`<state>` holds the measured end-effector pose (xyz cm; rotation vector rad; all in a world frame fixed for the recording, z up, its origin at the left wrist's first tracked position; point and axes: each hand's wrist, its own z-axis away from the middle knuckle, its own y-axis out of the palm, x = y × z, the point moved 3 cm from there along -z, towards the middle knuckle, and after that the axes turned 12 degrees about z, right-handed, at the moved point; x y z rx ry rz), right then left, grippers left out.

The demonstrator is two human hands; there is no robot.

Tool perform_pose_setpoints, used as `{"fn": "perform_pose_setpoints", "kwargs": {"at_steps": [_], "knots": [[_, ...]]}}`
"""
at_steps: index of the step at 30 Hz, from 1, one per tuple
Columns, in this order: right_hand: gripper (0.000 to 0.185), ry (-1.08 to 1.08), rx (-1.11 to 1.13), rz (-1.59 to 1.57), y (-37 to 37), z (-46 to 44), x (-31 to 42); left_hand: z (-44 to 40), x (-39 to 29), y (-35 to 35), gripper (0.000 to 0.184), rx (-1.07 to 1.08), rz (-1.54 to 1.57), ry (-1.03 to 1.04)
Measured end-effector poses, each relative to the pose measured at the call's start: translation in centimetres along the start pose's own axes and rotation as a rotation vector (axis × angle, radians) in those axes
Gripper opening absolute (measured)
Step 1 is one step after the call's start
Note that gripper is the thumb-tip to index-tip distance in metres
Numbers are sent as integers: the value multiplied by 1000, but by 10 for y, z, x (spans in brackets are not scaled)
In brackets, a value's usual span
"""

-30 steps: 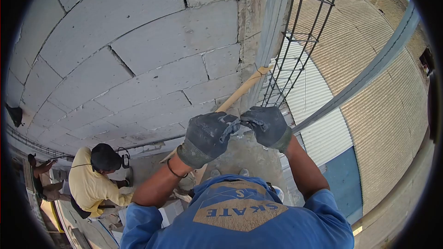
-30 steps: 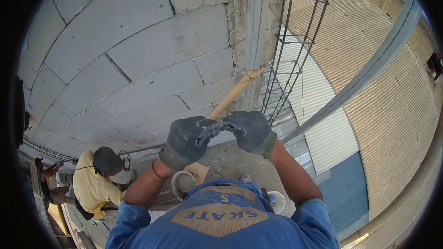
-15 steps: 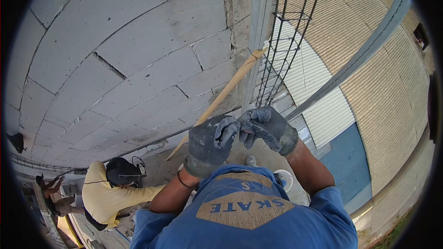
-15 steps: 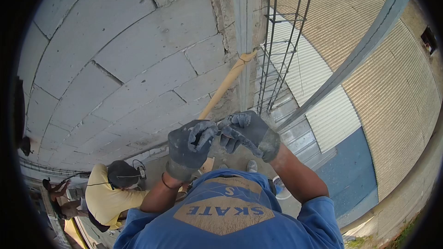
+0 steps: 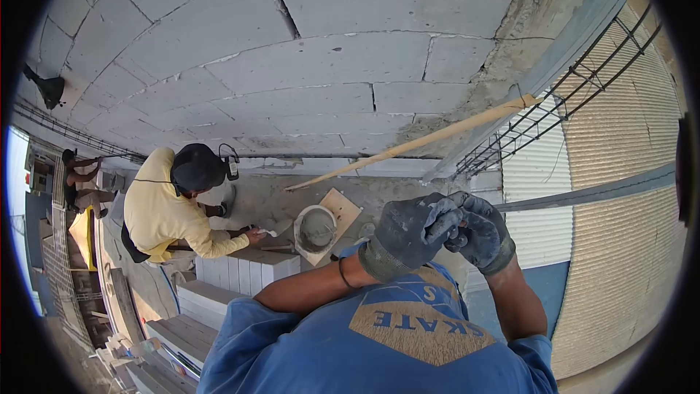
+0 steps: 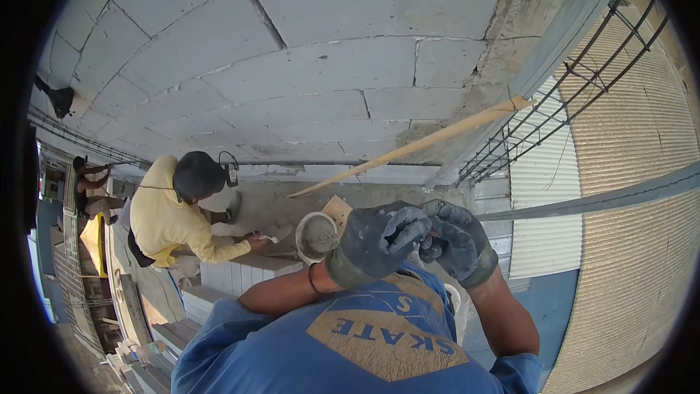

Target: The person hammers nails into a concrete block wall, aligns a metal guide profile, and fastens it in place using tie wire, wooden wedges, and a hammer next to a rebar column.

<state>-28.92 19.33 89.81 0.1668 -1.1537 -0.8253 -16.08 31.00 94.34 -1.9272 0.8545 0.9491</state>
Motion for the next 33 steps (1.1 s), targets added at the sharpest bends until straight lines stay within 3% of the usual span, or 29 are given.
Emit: {"fn": "perform_pose_setpoints", "kwargs": {"at_steps": [2,4,8,10,12,14,16,17,18,19,20,22,26,29,31,33], "knots": [[16,-42,70,89,6,-4,6,2,-6,-10,19,0,40,-30],[18,-198,58,393,15,1,18,7,-10,-18,19,-27,130,-91],[18,-331,122,464,33,3,28,2,-24,-40,18,-13,326,-111],[17,-343,173,519,30,2,34,4,-20,-47,13,50,448,-292],[17,-587,281,994,38,7,41,8,-10,-58,14,99,439,-290],[13,-628,262,859,46,9,39,11,5,-61,13,77,551,-435],[20,-343,243,712,40,9,36,8,11,-54,13,9,696,-446],[20,-361,217,721,41,8,33,4,12,-50,13,-80,829,-467],[22,-257,197,396,41,4,21,2,9,-42,13,-58,837,-451],[25,-154,184,72,41,0,11,5,10,-37,13,-181,830,-558],[25,-168,179,80,42,-2,4,9,11,-33,13,-310,817,-667],[27,-143,198,-276,45,-4,-11,11,9,-18,12,-397,791,-616],[17,19,65,-312,50,-5,-11,23,26,-10,11,-435,555,-505],[6,-112,168,-437,44,-17,-17,20,21,-9,14,-375,268,-347],[8,-152,148,-412,42,-23,-22,19,8,-6,20,-358,10,-291],[10,-180,127,-391,38,-26,-28,19,7,-6,19,-362,-53,-198]]}}
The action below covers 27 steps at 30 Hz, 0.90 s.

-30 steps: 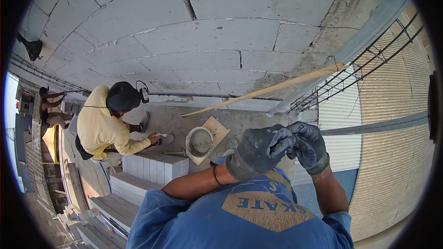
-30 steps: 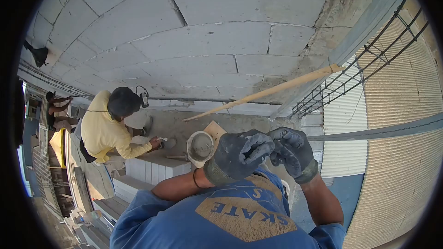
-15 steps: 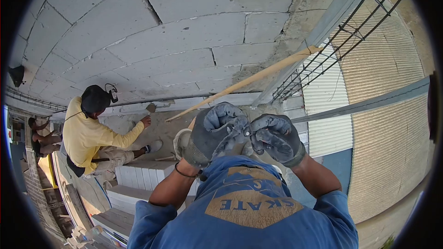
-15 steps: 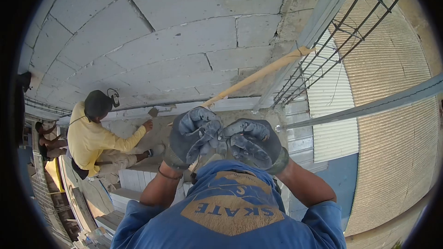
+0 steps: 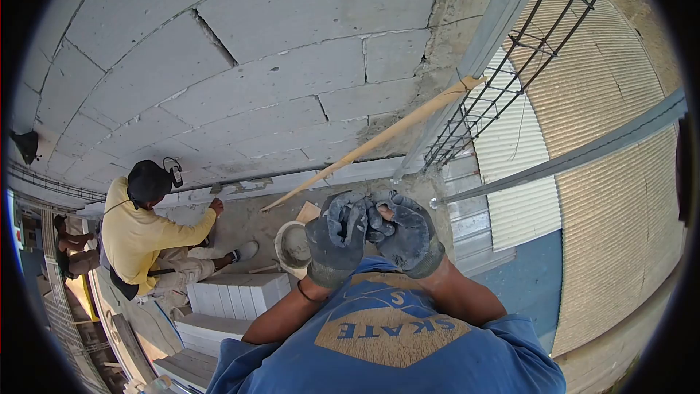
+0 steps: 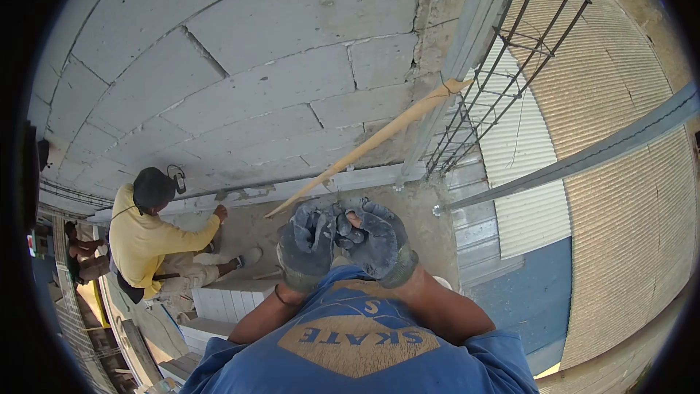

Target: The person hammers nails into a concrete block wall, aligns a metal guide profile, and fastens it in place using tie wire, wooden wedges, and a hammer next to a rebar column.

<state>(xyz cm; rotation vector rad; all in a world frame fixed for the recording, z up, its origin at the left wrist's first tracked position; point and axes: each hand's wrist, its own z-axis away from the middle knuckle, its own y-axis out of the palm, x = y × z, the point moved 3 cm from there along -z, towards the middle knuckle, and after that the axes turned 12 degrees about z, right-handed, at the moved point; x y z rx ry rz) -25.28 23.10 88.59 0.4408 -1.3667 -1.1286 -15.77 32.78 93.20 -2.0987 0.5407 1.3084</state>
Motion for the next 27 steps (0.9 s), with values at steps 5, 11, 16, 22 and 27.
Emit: {"fn": "perform_pose_setpoints", "kwargs": {"at_steps": [5,11,16,22,27], "knots": [[11,-286,-325,854,3,-2,20,10,17,7,27,-32,111,-155],[18,-723,-378,1459,5,-6,25,-8,29,24,22,-36,314,-335],[28,-1221,-373,1983,10,-10,33,-22,31,26,17,-4,610,-538],[23,-639,-398,1337,16,-7,41,-20,28,31,17,-95,668,-371],[20,-538,-217,1159,2,-6,55,-21,28,30,13,-27,534,-196]]}}
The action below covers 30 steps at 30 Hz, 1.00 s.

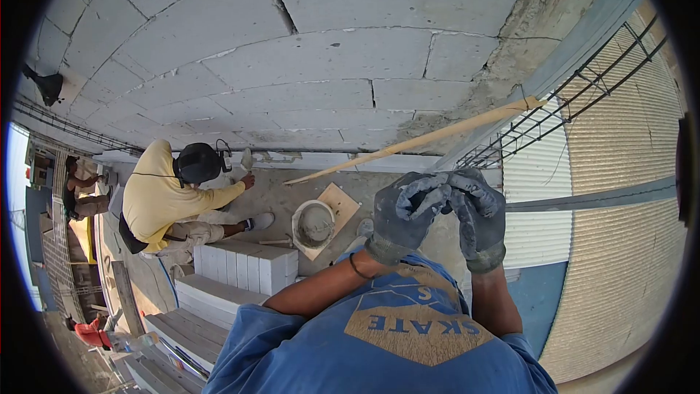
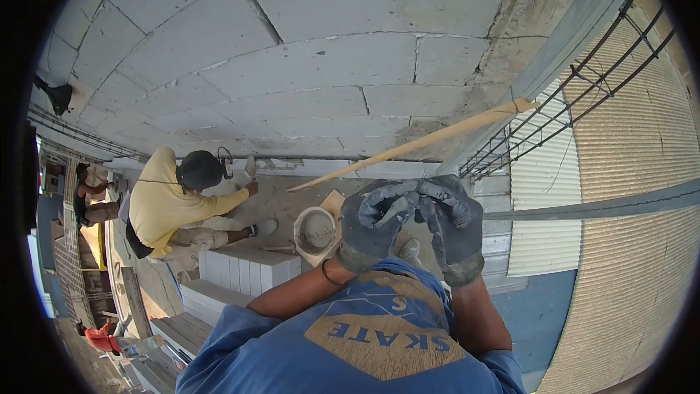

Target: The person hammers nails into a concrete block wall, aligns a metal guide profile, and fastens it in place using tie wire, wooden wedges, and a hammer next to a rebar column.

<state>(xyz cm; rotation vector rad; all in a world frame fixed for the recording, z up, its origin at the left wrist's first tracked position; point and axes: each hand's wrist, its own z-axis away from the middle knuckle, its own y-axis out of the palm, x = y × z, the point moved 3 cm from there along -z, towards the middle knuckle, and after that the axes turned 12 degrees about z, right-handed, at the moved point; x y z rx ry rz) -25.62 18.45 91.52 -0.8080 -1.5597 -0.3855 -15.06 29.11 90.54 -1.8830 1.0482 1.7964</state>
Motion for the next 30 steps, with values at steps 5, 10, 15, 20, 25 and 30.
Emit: {"fn": "perform_pose_setpoints", "kwargs": {"at_steps": [5,10,15,20,25,30], "knots": [[19,16,17,-286,6,3,-12,-1,0,-2,13,42,-142,-39],[23,232,79,-624,2,0,-2,3,8,-2,12,68,-248,241],[27,126,120,-397,-7,-6,-1,0,1,0,14,82,-291,227],[19,-177,-9,118,-16,-2,16,1,-4,-3,14,140,-75,-65],[31,-404,-30,51,-23,4,40,5,-22,2,13,144,48,-76],[44,-530,-36,120,-30,14,50,1,-26,-3,13,192,197,-170]]}}
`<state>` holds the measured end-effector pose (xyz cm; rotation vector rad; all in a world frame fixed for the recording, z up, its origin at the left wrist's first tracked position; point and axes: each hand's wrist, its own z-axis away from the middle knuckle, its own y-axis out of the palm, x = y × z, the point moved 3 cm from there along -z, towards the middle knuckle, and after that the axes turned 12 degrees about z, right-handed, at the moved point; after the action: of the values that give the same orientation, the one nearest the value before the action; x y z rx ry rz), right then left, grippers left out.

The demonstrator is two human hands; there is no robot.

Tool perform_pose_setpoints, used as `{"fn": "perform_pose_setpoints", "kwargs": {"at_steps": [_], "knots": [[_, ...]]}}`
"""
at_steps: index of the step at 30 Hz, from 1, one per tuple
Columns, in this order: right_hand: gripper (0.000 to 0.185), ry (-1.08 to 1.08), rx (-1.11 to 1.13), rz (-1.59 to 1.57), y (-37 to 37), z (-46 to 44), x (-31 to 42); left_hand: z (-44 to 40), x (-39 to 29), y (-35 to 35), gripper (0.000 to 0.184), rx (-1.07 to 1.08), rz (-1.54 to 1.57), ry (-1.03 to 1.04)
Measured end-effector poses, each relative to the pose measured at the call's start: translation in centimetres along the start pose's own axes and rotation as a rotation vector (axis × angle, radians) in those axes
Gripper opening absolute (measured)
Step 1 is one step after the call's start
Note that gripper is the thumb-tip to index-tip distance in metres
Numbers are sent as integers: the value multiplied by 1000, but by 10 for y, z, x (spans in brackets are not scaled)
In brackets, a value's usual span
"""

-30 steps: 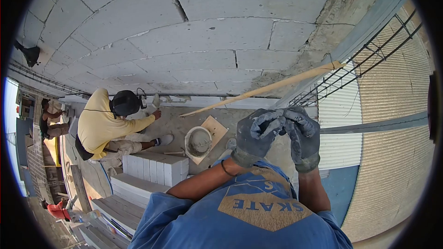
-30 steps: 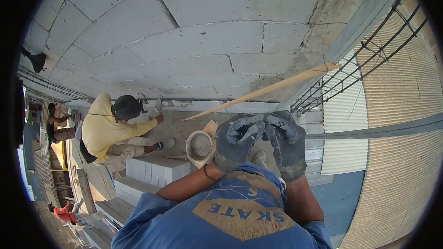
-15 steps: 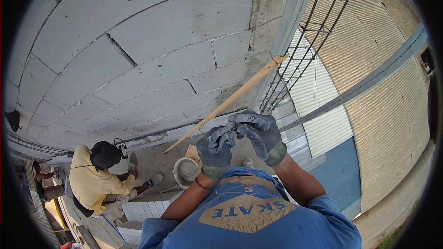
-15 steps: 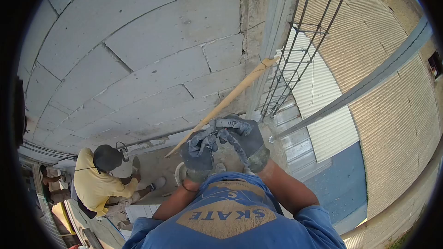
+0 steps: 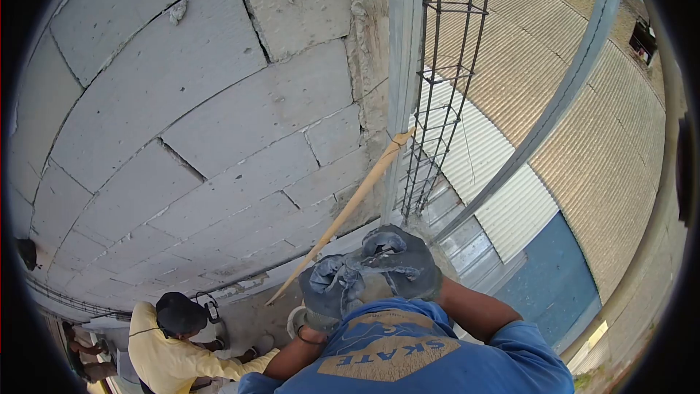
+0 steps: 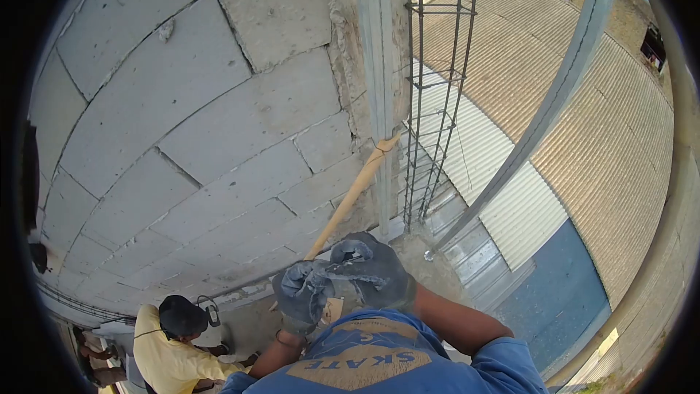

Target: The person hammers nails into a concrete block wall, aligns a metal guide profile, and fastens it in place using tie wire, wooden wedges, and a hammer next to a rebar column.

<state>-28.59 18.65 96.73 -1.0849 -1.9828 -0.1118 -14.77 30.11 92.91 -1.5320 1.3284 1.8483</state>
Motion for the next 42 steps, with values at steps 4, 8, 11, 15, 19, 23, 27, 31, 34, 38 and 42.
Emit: {"fn": "perform_pose_setpoints", "kwargs": {"at_steps": [4,8,11,15,19,23,27,31,34,38,42], "knots": [[57,-226,-40,560,6,11,-12,-24,33,-10,19,294,536,-343],[59,-250,-111,644,1,8,-21,-36,12,8,23,276,842,-727],[60,-304,-78,812,-2,7,-13,-45,0,7,21,427,853,-768],[59,-336,-111,799,-5,-8,6,-54,-5,9,20,575,760,-734],[54,-231,-264,592,-11,-21,7,-57,-35,25,19,512,509,-549],[50,-307,-304,733,-17,-38,18,-58,-74,43,17,345,-123,-125],[51,-323,-241,898,-26,-52,18,-72,-79,44,16,314,-466,154],[45,-339,-218,1069,-34,-78,20,-91,-91,53,14,221,-547,371],[30,-257,-325,865,-38,-112,21,-108,-116,78,12,158,-653,842],[13,262,-86,92,-65,-164,22,-138,-157,88,10,240,-810,1165],[21,307,18,-126,-86,-191,42,-139,-186,104,12,373,-811,1049]]}}
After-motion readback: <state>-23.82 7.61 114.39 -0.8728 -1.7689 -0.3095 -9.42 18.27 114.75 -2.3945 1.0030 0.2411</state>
